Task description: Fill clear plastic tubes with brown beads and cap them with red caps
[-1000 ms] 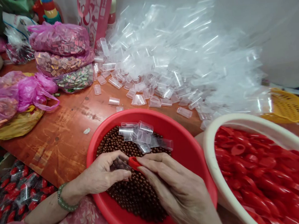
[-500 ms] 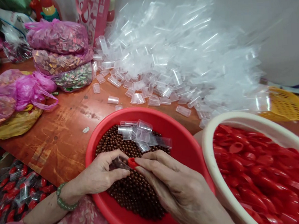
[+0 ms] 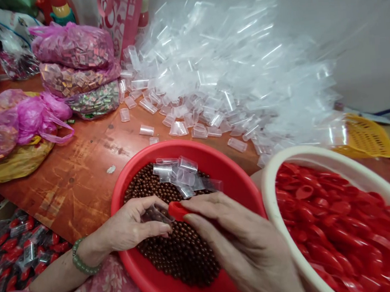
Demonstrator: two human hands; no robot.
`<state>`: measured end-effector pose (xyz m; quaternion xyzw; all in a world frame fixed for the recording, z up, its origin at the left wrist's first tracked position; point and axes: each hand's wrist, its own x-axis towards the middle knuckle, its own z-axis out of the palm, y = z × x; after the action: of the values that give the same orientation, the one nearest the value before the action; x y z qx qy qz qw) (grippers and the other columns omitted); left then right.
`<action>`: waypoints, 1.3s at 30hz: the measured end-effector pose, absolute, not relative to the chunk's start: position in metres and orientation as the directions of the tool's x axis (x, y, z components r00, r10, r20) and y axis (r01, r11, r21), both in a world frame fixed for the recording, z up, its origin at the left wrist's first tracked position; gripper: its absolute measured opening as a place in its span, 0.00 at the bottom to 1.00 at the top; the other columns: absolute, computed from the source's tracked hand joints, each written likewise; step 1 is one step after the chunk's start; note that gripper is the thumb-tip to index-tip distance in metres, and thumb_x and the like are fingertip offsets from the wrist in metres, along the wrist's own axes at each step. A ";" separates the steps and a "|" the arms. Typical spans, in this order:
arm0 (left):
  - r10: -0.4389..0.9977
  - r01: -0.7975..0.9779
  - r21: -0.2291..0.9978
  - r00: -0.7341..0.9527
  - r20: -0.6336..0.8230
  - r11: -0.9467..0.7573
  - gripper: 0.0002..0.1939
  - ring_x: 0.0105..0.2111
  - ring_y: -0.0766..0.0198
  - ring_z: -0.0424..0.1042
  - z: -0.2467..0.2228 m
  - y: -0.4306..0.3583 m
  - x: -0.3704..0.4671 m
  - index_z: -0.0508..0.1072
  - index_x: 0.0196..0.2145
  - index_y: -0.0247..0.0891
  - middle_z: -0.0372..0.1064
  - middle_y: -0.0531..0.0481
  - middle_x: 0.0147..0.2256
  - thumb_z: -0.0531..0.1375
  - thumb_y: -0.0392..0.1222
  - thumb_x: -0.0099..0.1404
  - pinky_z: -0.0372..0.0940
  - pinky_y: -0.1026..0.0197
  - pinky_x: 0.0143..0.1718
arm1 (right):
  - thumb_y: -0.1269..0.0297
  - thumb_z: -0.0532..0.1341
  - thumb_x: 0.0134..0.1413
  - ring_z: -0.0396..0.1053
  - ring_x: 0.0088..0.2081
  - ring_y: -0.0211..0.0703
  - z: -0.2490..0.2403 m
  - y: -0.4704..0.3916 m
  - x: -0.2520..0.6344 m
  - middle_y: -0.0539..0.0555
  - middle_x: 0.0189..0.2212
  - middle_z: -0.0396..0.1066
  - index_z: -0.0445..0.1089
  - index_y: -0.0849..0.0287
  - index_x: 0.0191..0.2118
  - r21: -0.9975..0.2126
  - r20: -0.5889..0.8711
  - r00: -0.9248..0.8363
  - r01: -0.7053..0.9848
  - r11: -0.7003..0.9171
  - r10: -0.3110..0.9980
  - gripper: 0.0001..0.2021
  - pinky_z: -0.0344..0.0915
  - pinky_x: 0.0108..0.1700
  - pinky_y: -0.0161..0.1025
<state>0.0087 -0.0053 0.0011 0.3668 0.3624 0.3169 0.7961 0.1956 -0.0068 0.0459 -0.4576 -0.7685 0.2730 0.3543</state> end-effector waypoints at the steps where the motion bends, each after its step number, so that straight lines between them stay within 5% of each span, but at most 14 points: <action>1: 0.763 -0.266 0.791 0.544 -0.349 0.551 0.06 0.26 0.72 0.61 0.001 -0.005 0.008 0.69 0.33 0.34 0.63 0.57 0.25 0.62 0.31 0.56 0.58 0.66 0.32 | 0.71 0.62 0.56 0.75 0.35 0.40 0.041 -0.011 0.188 0.49 0.35 0.75 0.74 0.48 0.42 -0.759 0.310 -0.290 0.498 0.420 0.905 0.11 0.74 0.34 0.33; 13: 0.775 -0.299 0.818 0.578 -0.254 0.491 0.05 0.26 0.71 0.61 -0.001 -0.008 0.006 0.66 0.32 0.35 0.62 0.56 0.27 0.60 0.33 0.57 0.59 0.66 0.32 | 0.77 0.63 0.53 0.73 0.31 0.37 0.020 -0.022 0.162 0.51 0.32 0.75 0.74 0.55 0.38 -0.693 0.414 -0.176 0.576 0.434 0.893 0.10 0.73 0.34 0.34; 19: 0.796 -0.267 0.864 0.564 -0.219 0.426 0.04 0.26 0.72 0.60 -0.003 -0.009 0.006 0.65 0.33 0.34 0.61 0.56 0.27 0.58 0.34 0.60 0.59 0.67 0.30 | 0.73 0.61 0.56 0.73 0.32 0.39 0.021 -0.018 0.163 0.52 0.31 0.74 0.73 0.55 0.35 -0.736 0.326 -0.236 0.545 0.402 0.915 0.06 0.72 0.33 0.34; 28: 0.743 -0.305 0.779 0.606 -0.285 0.548 0.19 0.23 0.72 0.59 -0.006 -0.008 0.005 0.64 0.31 0.35 0.60 0.56 0.25 0.65 0.53 0.54 0.58 0.66 0.27 | 0.75 0.59 0.57 0.75 0.32 0.40 0.021 -0.017 0.170 0.56 0.34 0.74 0.71 0.57 0.40 -0.477 0.444 -0.453 0.610 0.632 0.773 0.09 0.74 0.33 0.33; 34: 0.781 -0.303 0.813 0.565 -0.267 0.497 0.11 0.25 0.72 0.57 -0.009 -0.009 0.006 0.65 0.30 0.35 0.59 0.57 0.25 0.63 0.43 0.57 0.55 0.66 0.28 | 0.72 0.61 0.56 0.75 0.34 0.42 0.020 -0.015 0.174 0.58 0.37 0.72 0.68 0.56 0.48 -0.507 0.397 -0.513 0.568 0.648 0.761 0.13 0.75 0.33 0.35; 39: 0.793 -0.369 0.767 0.540 -0.283 0.525 0.25 0.22 0.72 0.60 -0.006 -0.006 0.005 0.65 0.28 0.34 0.61 0.56 0.23 0.60 0.63 0.56 0.57 0.66 0.27 | 0.70 0.61 0.57 0.75 0.38 0.41 0.028 -0.009 0.174 0.57 0.41 0.71 0.69 0.54 0.49 -0.579 0.292 -0.542 0.556 0.596 0.788 0.13 0.74 0.37 0.33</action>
<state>0.0054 -0.0060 -0.0063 0.3314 0.3199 0.3575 0.8124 0.1744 -0.0093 0.0283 -0.3946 -0.8514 0.2145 0.2707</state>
